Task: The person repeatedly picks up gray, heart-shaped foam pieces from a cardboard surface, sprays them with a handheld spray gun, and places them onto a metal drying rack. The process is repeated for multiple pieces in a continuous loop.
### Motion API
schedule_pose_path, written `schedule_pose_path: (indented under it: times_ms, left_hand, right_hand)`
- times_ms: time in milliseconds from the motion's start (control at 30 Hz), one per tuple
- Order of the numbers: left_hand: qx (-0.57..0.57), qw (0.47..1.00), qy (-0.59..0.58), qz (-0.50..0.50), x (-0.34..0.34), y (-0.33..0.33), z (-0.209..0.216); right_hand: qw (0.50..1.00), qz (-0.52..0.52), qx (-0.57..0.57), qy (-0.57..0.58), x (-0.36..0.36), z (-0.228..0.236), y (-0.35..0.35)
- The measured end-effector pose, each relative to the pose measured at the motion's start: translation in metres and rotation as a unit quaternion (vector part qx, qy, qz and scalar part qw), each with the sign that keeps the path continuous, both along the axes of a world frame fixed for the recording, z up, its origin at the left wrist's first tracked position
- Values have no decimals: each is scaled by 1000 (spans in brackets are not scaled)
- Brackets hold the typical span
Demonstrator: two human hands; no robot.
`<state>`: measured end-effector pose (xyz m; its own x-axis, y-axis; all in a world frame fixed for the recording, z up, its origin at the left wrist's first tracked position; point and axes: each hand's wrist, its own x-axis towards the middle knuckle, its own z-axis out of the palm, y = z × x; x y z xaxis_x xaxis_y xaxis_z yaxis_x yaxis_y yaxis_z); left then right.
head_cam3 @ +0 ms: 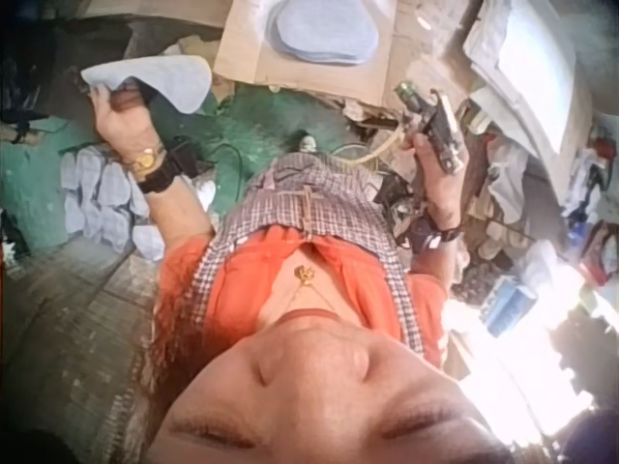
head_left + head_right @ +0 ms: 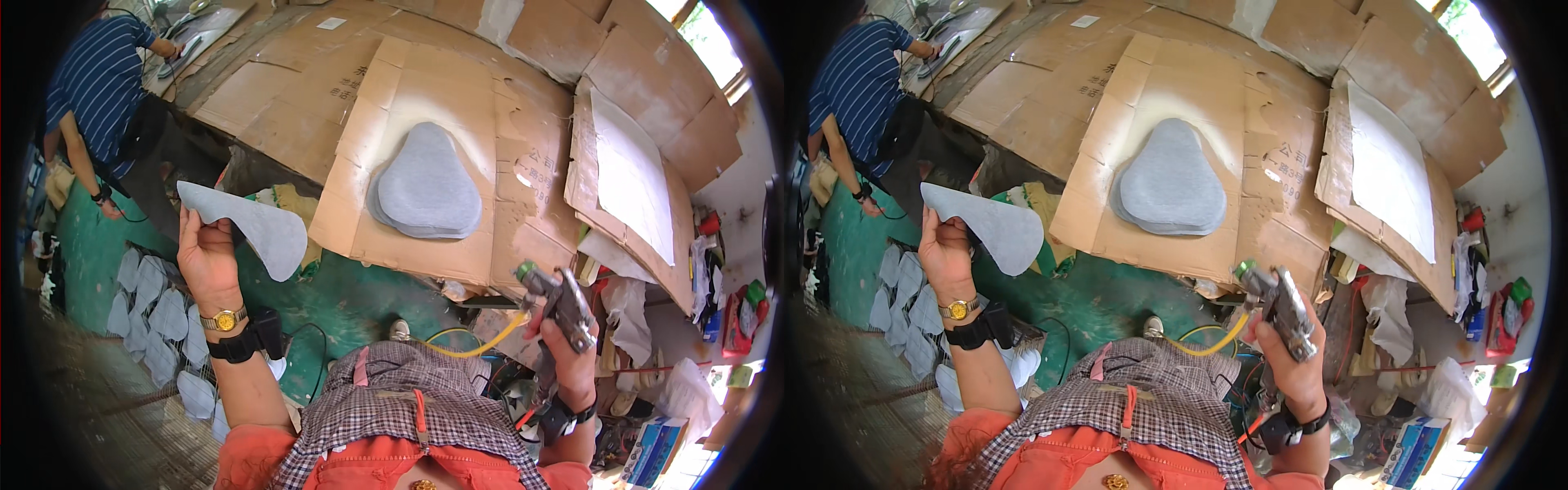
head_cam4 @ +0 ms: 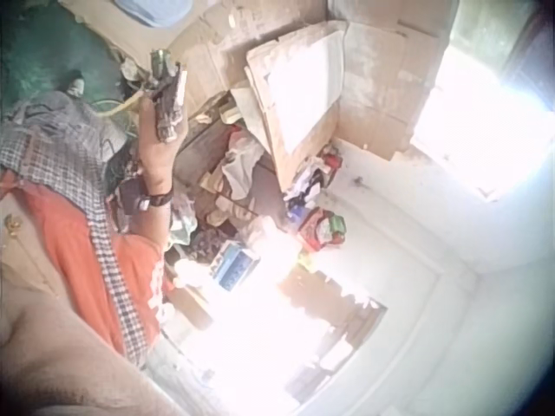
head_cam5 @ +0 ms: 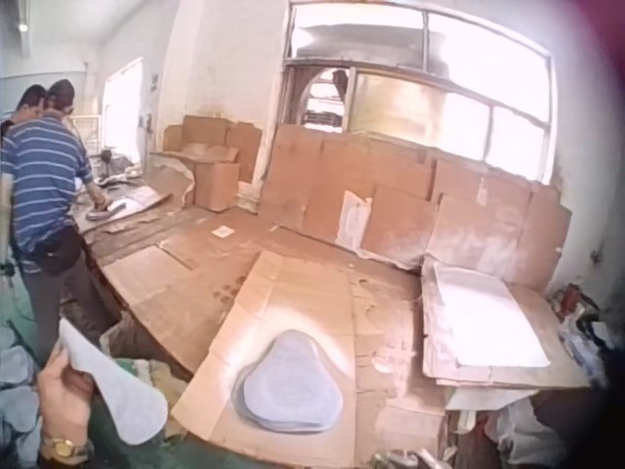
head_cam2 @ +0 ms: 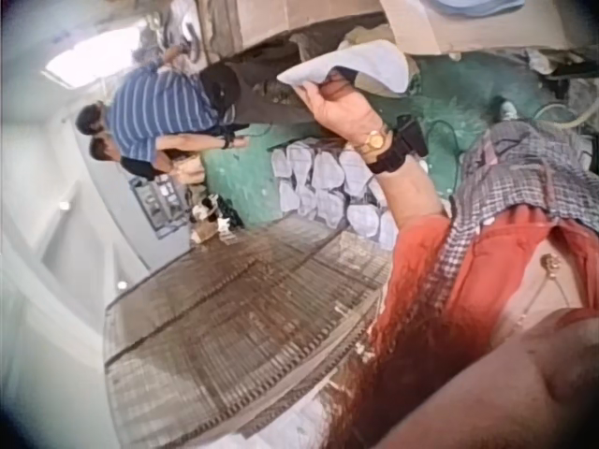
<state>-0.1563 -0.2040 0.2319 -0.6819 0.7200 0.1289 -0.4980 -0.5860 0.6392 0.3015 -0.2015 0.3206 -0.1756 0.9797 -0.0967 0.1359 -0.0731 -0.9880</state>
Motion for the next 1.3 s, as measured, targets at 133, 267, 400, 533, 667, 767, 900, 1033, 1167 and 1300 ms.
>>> schedule_pose_path:
  times_ms: [133, 267, 400, 533, 667, 767, 900, 1033, 1167, 1300]
  left_hand:
    - [-16, 1000, -9, 20, 3, -4, 2]
    - [-22, 1000, -6, 12, -1, -8, -4]
    - [-25, 999, -18, 17, 1, -7, -8]
    - [9, 1000, -13, -17, -1, -5, -11]
    - [10, 1000, -22, -12, 2, 1, -11]
    - [24, 999, -18, -35, 2, 5, -18]
    - [19, 999, -25, -35, 9, 5, -15]
    - [-4, 1000, -17, -22, 13, 3, -10]
    - [7, 999, 4, -51, 12, 7, -13]
    - [-14, 1000, -2, -24, 16, 8, -8]
  right_hand:
    - [998, -45, 31, -20, -7, -4, 21]
    - [992, -110, 32, -47, -4, -2, 22]
    - [989, -129, 34, -65, 5, 1, 5]
    - [992, -101, -29, -74, 37, -4, -22]
    - [996, -58, -62, -37, 40, 5, -33]
    - [996, -83, 6, -11, 25, 5, -19]
    - [997, -76, 8, -17, 25, 6, 1]
    - [998, -14, -52, -23, 40, -2, -20]
    - [998, -56, -2, -36, 38, 0, -4]
    - [996, -75, 27, -46, 34, 2, 4]
